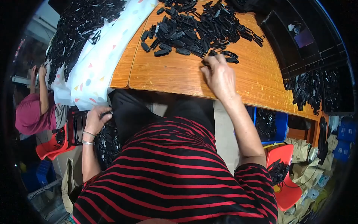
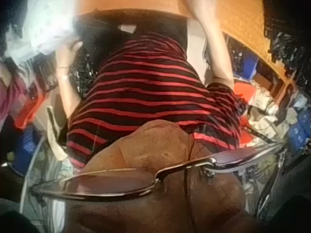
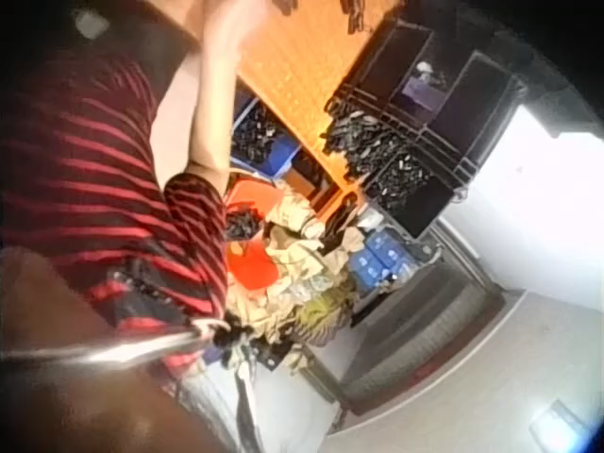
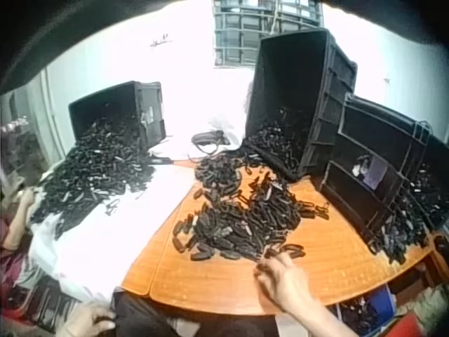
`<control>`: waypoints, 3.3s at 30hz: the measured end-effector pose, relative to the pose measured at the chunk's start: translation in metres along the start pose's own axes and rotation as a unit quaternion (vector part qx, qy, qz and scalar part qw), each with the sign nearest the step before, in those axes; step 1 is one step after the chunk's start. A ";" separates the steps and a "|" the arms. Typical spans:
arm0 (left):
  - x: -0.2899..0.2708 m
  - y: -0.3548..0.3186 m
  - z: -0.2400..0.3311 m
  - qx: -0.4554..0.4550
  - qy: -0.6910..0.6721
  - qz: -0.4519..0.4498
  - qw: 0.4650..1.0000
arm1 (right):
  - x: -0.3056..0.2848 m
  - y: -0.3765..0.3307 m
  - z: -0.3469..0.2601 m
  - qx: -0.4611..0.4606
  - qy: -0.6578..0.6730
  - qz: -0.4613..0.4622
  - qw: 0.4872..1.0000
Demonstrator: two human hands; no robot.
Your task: Manually snapping together small black plastic buckle components on a wooden assembly table.
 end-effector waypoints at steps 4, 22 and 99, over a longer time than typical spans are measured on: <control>-0.029 0.053 0.056 0.044 -0.269 0.175 0.946 | 0.008 0.009 0.017 0.006 -0.063 -0.034 0.997; -0.009 0.175 0.174 0.181 -0.094 0.232 0.951 | 0.029 -0.003 -0.005 0.051 0.169 -0.086 0.981; -0.009 0.092 0.226 0.326 -0.565 0.088 0.753 | 0.044 -0.026 -0.076 -0.050 0.580 -0.018 0.813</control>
Point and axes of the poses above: each hand's wrist, its own y-axis towards the middle knuckle, its own x-axis out of the palm, z = x × y, the point moved 7 cm from there along y, towards the middle knuckle, and after that the axes turned 9 degrees about -y, right-handed, at the moved point
